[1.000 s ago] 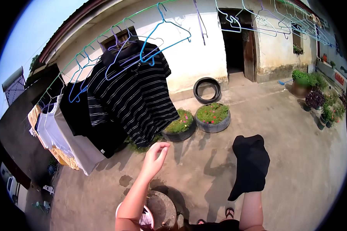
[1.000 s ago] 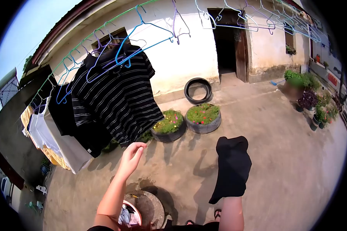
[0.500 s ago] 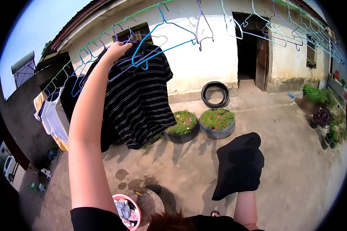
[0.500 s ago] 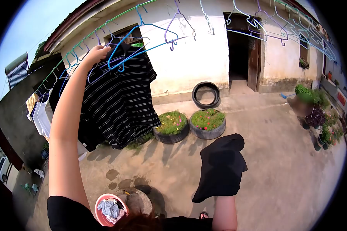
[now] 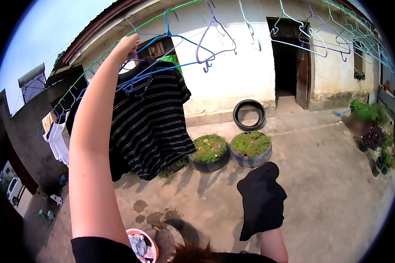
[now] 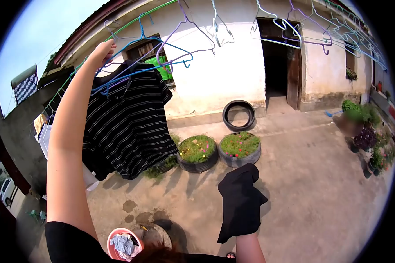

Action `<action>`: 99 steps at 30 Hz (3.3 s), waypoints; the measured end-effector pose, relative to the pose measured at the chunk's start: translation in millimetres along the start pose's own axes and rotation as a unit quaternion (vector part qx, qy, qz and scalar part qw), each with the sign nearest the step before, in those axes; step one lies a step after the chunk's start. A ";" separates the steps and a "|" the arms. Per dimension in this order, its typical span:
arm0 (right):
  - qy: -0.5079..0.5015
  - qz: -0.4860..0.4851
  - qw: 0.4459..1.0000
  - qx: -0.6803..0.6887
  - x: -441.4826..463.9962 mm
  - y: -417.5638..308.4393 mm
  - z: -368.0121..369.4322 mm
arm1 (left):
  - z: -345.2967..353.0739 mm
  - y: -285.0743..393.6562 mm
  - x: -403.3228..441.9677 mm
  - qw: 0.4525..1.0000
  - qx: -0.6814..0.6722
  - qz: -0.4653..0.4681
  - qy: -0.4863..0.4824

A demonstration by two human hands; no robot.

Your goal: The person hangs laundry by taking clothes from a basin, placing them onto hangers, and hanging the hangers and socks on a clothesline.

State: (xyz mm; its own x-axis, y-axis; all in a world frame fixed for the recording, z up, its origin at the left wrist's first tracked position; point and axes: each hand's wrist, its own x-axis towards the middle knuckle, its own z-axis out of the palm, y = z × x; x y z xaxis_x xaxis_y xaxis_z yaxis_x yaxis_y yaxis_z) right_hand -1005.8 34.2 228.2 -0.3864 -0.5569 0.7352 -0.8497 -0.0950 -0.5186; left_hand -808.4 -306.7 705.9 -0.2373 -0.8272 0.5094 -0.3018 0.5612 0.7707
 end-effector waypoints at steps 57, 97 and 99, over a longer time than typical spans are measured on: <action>-0.177 0.067 0.869 0.457 10.7 -125.4 111.9 | 63.2 -339.0 -473.7 0.894 -0.269 -0.338 0.116; -0.382 -0.004 0.908 0.169 -146.3 -135.6 157.7 | 35.0 -382.7 -475.8 0.863 -0.322 -0.340 0.192; -0.356 -0.012 0.917 0.176 -146.2 -133.9 166.4 | 33.8 -383.5 -473.5 0.863 -0.323 -0.332 0.202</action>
State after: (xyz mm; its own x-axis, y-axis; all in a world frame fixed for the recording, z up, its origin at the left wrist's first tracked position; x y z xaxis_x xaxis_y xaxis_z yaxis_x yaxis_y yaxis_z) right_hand -775.8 -9.0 117.5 0.0706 -0.9374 0.3411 -0.6376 -0.3054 -0.7072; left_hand -611.5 -129.3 156.1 0.1698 -0.9760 -0.1361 0.3621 -0.0666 0.9297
